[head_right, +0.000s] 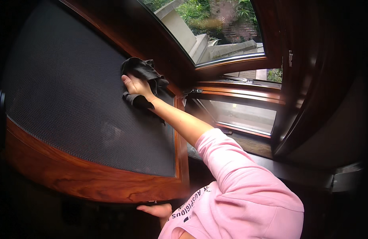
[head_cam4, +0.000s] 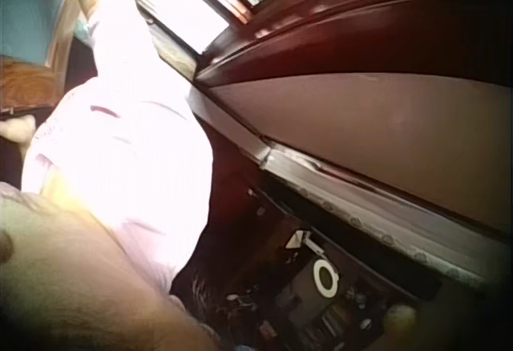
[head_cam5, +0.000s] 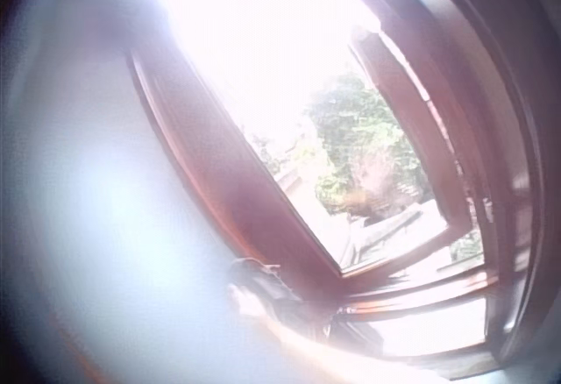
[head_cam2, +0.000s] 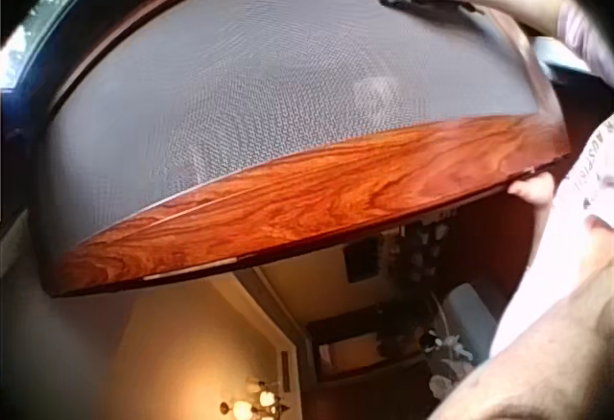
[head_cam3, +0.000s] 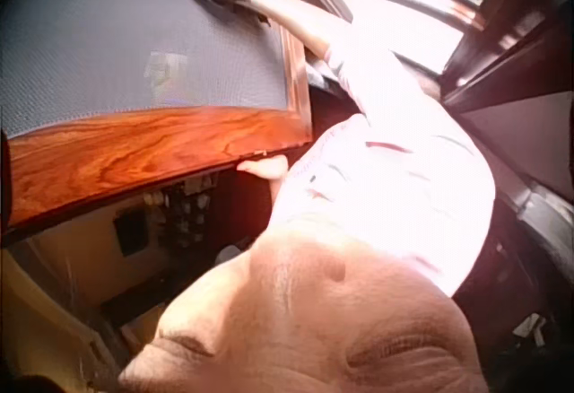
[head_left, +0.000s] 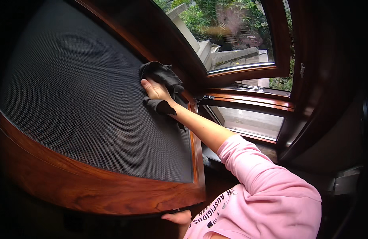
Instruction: The person wipes a desk, chair, and window sill with a cloth, then moves to a bathroom to wet and wring the cloth in a basin. They return to wipe a glass door and window. The person handles a laptop, headphones, and a ring light while cleaning.
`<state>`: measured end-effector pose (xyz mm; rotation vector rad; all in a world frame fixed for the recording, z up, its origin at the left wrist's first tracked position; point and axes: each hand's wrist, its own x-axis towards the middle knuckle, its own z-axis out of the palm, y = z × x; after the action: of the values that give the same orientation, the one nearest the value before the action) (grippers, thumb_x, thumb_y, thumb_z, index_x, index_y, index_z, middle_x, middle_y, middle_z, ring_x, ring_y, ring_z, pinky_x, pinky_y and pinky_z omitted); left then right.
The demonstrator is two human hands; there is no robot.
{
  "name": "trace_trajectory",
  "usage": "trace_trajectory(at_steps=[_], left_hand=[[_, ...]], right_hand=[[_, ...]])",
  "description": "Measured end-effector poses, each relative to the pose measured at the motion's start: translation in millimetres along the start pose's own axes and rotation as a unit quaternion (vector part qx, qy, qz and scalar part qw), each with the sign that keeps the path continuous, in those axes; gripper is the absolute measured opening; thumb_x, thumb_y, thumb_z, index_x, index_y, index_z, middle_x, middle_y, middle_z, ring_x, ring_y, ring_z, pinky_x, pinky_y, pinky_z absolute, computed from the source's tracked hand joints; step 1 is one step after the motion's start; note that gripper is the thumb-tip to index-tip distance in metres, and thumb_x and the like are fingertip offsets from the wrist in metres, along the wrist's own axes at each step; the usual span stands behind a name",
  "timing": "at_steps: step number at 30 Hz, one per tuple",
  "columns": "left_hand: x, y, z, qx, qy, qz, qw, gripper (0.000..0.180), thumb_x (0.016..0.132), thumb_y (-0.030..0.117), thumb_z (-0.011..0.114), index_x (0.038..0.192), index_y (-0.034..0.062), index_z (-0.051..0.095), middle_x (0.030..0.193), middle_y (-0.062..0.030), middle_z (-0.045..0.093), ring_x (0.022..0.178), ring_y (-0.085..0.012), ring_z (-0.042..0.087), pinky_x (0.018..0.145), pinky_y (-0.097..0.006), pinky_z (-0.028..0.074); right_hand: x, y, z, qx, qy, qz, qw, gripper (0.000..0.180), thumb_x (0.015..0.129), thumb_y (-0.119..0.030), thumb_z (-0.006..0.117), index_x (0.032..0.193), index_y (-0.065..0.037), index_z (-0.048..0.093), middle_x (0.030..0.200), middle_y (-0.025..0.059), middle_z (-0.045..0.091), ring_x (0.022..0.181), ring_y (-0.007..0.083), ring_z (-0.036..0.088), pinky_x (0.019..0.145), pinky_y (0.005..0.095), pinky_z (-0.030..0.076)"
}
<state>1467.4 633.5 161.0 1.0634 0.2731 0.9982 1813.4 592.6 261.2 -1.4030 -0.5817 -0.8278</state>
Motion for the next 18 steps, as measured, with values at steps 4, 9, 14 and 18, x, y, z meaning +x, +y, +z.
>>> trace_trajectory(at_steps=[4,9,14,18], left_hand=[[-44,-8,24,0.002,-0.010,0.027,1.000,0.080,0.090,0.060,0.041,0.144,0.0022,0.024,0.149,-0.0136,0.023,0.136,-0.0269,0.023,0.111,-0.042,0.022],[-80,-21,54,0.072,-0.274,0.056,0.957,0.072,0.094,0.049,0.042,0.141,-0.0044,0.026,0.143,-0.0199,0.031,0.133,-0.0296,0.029,0.109,-0.042,0.024],[-98,-23,126,0.191,-0.474,0.278,0.813,0.065,0.095,0.043,0.042,0.131,-0.0096,0.033,0.131,-0.0261,0.038,0.122,-0.0391,0.039,0.105,-0.047,0.026],[-105,-12,190,0.268,-0.511,0.364,0.731,0.085,0.087,0.044,0.057,0.140,-0.0107,0.019,0.146,-0.0309,0.017,0.135,-0.0461,0.020,0.108,-0.050,0.020]], right_hand=[[-56,15,-46,-0.008,-0.048,0.129,0.991,0.057,0.097,-0.046,0.035,0.128,0.001,0.044,0.137,0.0213,0.041,0.126,0.0358,0.040,0.102,0.0372,0.035],[-178,-8,-175,0.182,-0.176,0.202,0.946,0.035,0.093,-0.024,0.049,0.105,0.007,0.058,0.101,0.0182,0.064,0.101,0.0279,0.060,0.090,0.0331,0.043],[-200,-77,-333,0.298,0.026,0.460,0.836,0.025,0.093,-0.018,0.050,0.100,0.003,0.063,0.096,0.0060,0.065,0.087,0.0118,0.059,0.081,0.0261,0.046],[-275,-99,-404,0.247,0.087,0.520,0.813,0.023,0.092,-0.016,0.048,0.092,0.001,0.063,0.087,0.0075,0.066,0.076,0.0147,0.062,0.072,0.0283,0.050]])
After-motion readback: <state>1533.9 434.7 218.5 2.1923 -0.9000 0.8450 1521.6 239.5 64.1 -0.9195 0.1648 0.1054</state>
